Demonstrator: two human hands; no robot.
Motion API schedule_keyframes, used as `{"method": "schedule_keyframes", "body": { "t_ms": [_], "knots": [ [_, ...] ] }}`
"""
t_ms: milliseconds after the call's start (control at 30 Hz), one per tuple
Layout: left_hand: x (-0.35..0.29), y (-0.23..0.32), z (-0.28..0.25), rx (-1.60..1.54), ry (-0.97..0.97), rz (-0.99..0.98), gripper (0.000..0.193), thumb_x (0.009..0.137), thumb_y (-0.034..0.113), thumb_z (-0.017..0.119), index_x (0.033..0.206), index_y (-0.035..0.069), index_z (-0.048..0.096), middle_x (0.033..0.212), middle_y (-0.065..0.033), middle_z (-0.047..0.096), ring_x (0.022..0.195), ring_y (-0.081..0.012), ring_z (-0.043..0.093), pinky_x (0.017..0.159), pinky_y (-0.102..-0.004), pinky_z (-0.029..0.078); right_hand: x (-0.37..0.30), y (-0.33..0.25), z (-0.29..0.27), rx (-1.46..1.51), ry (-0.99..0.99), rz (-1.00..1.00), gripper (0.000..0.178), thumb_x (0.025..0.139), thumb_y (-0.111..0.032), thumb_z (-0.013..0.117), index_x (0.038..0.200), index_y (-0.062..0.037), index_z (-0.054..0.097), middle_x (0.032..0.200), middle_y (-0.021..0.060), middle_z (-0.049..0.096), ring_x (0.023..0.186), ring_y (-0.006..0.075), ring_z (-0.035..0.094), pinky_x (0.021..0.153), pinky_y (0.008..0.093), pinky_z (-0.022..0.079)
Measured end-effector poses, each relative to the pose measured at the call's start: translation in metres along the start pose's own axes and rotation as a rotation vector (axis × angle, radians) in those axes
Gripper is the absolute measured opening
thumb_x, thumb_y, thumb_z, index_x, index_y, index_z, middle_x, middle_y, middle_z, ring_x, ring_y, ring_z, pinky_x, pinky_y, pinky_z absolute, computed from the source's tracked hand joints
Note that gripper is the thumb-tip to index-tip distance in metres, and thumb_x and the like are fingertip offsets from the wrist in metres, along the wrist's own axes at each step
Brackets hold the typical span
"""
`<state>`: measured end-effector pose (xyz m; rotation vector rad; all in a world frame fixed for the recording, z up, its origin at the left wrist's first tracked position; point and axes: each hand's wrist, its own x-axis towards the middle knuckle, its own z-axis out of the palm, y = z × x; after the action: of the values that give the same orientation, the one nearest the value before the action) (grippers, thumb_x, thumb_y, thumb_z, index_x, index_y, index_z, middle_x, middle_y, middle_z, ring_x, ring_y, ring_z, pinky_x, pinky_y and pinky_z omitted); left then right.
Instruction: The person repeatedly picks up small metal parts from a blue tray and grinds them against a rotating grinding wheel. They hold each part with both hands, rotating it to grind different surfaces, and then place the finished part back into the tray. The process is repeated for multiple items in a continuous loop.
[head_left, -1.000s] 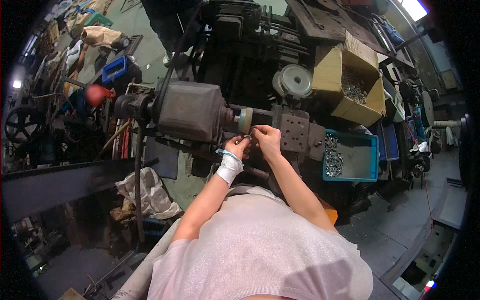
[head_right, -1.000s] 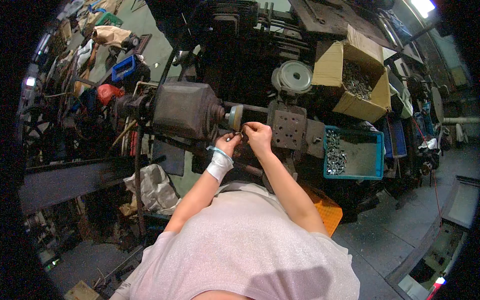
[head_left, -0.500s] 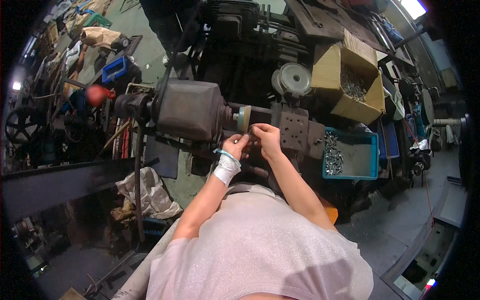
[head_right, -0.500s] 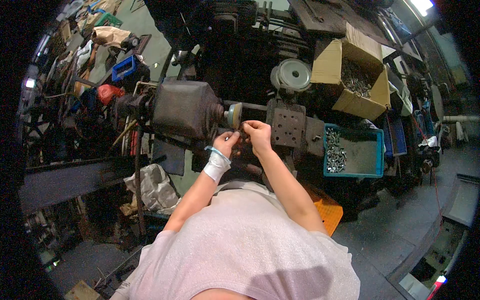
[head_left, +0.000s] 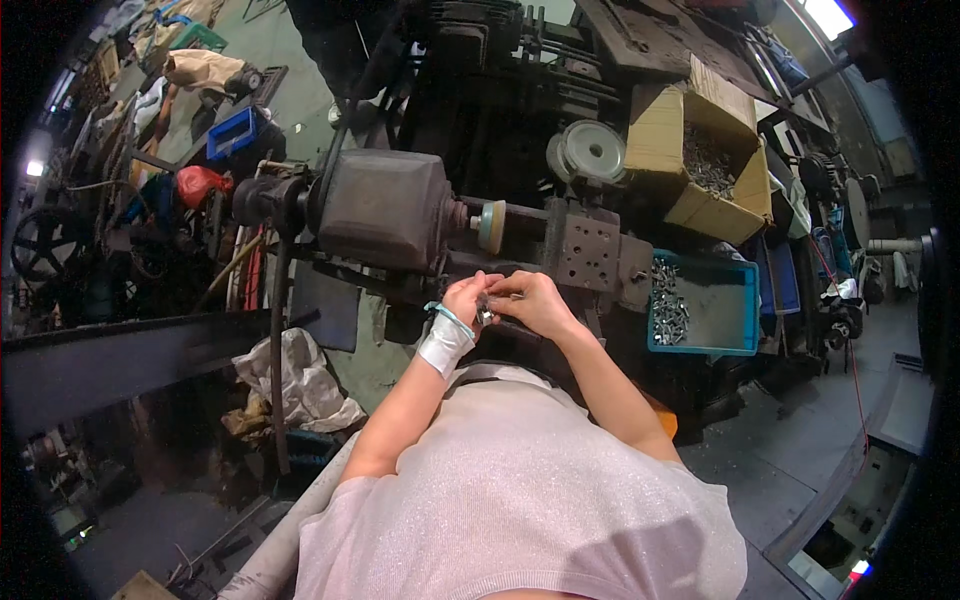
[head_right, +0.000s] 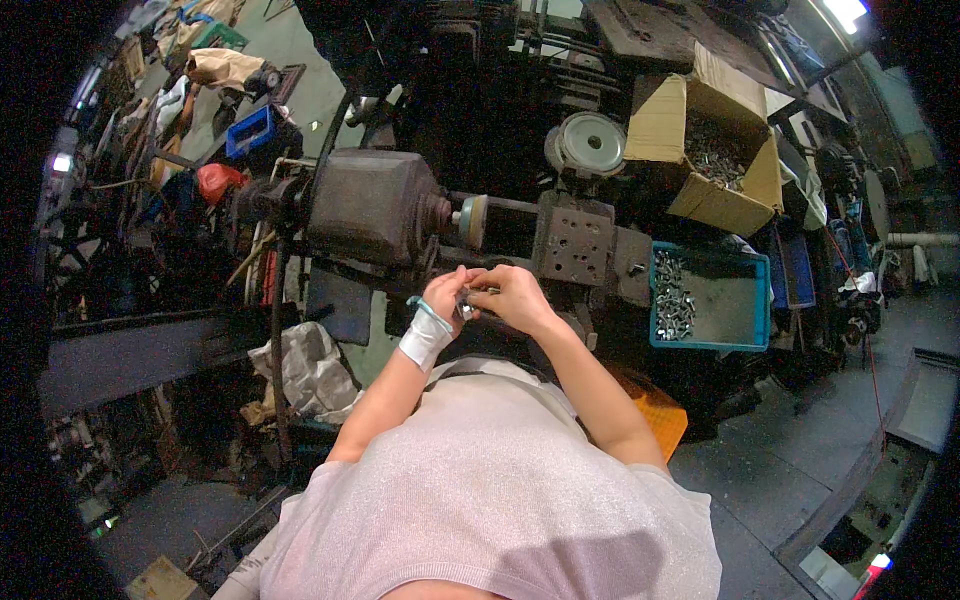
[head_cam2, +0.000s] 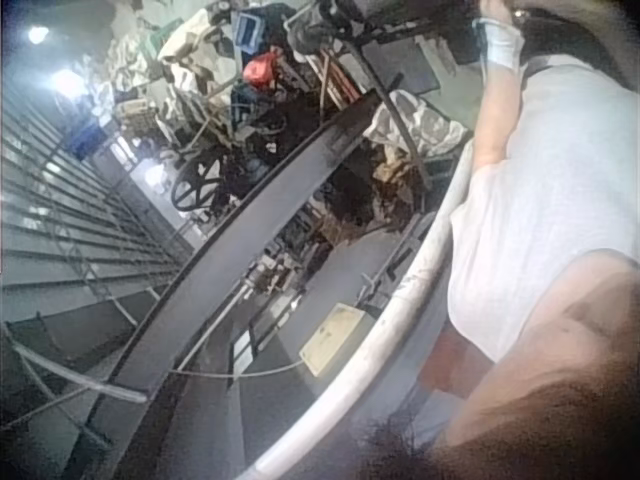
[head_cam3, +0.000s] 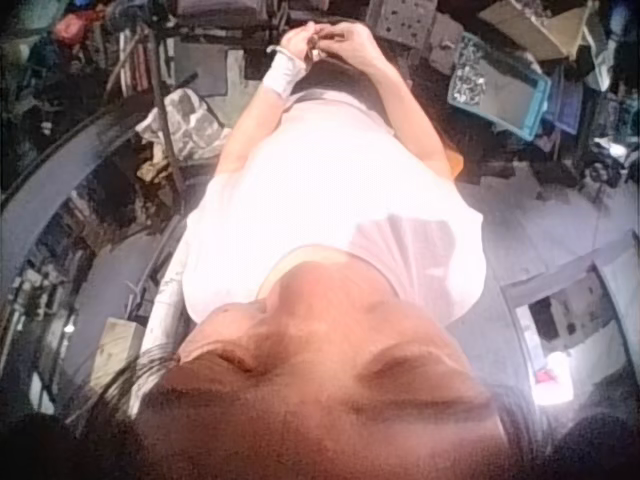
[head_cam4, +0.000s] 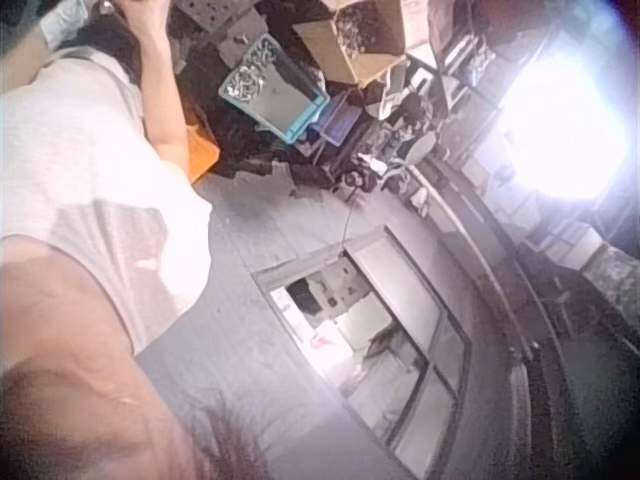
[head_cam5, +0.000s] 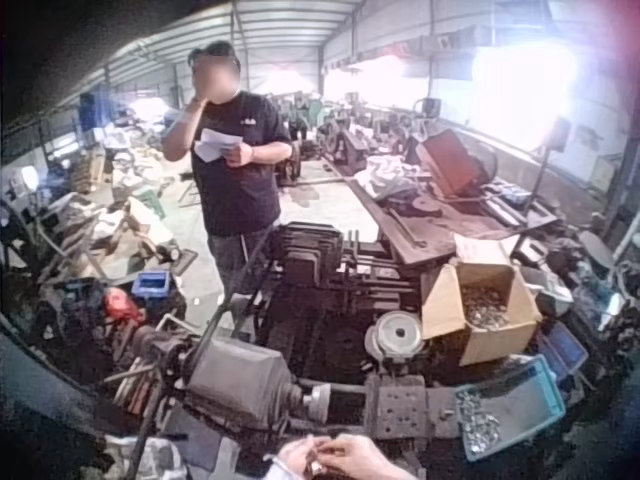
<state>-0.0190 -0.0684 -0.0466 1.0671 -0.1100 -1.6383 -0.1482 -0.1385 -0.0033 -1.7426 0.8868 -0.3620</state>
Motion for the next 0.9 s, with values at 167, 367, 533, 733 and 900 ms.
{"method": "schedule_keyframes", "body": {
  "t_ms": [167, 367, 533, 733, 900],
  "knots": [
    [-0.003, 0.002, 0.001, 0.018, -0.017, -0.078, 0.031, 0.089, 0.030, 0.042, 0.097, 0.003, 0.056, 0.082, -0.0040, 0.060, 0.063, -0.0129, 0.056, 0.045, -0.0247, 0.044, -0.001, 0.012, -0.001, 0.380, 0.039, 0.191, 0.020, 0.075, -0.013, 0.062, 0.083, 0.0048, 0.061, 0.068, 0.0078, 0.059, 0.050, 0.0126, 0.051, 0.047, 0.0229, 0.041],
    [-0.006, -0.005, 0.002, 0.203, -0.003, 0.114, 0.025, 0.081, 0.016, 0.058, 0.103, 0.004, 0.057, 0.077, -0.0015, 0.060, 0.056, -0.0069, 0.050, 0.045, -0.0209, 0.041, 0.000, 0.009, -0.005, 0.950, 0.063, 0.626, 0.026, 0.084, -0.026, 0.054, 0.074, -0.0021, 0.055, 0.060, 0.0015, 0.050, 0.042, 0.0062, 0.041, 0.032, 0.0186, 0.025],
    [-0.002, -0.014, 0.002, 0.290, 0.063, 0.242, 0.020, 0.078, 0.011, 0.063, 0.096, 0.003, 0.061, 0.073, 0.0026, 0.058, 0.058, -0.0039, 0.049, 0.050, -0.0175, 0.040, 0.000, 0.023, 0.013, 0.503, 0.202, 0.486, 0.028, 0.082, -0.027, 0.057, 0.072, -0.0005, 0.057, 0.056, 0.0010, 0.048, 0.037, 0.0060, 0.036, 0.032, 0.0195, 0.024],
    [0.001, -0.013, 0.001, 0.233, 0.106, 0.239, 0.014, 0.077, 0.009, 0.063, 0.088, 0.002, 0.061, 0.072, 0.0021, 0.058, 0.059, -0.0032, 0.049, 0.053, -0.0163, 0.039, -0.002, 0.020, 0.009, 0.782, 0.324, 0.278, 0.021, 0.078, -0.018, 0.061, 0.082, 0.0019, 0.062, 0.063, 0.0015, 0.056, 0.046, 0.0061, 0.046, 0.041, 0.0193, 0.036],
    [0.009, -0.016, -0.003, 0.366, 0.086, 0.307, 0.018, 0.076, 0.018, 0.065, 0.087, 0.005, 0.060, 0.060, 0.0034, 0.053, 0.046, -0.0033, 0.044, 0.039, -0.0186, 0.036, 0.004, 0.020, 0.014, 0.549, 0.368, 0.178, 0.016, 0.078, -0.013, 0.061, 0.085, 0.0021, 0.061, 0.064, 0.0011, 0.056, 0.048, 0.0052, 0.047, 0.042, 0.0175, 0.035]
  ]
}}
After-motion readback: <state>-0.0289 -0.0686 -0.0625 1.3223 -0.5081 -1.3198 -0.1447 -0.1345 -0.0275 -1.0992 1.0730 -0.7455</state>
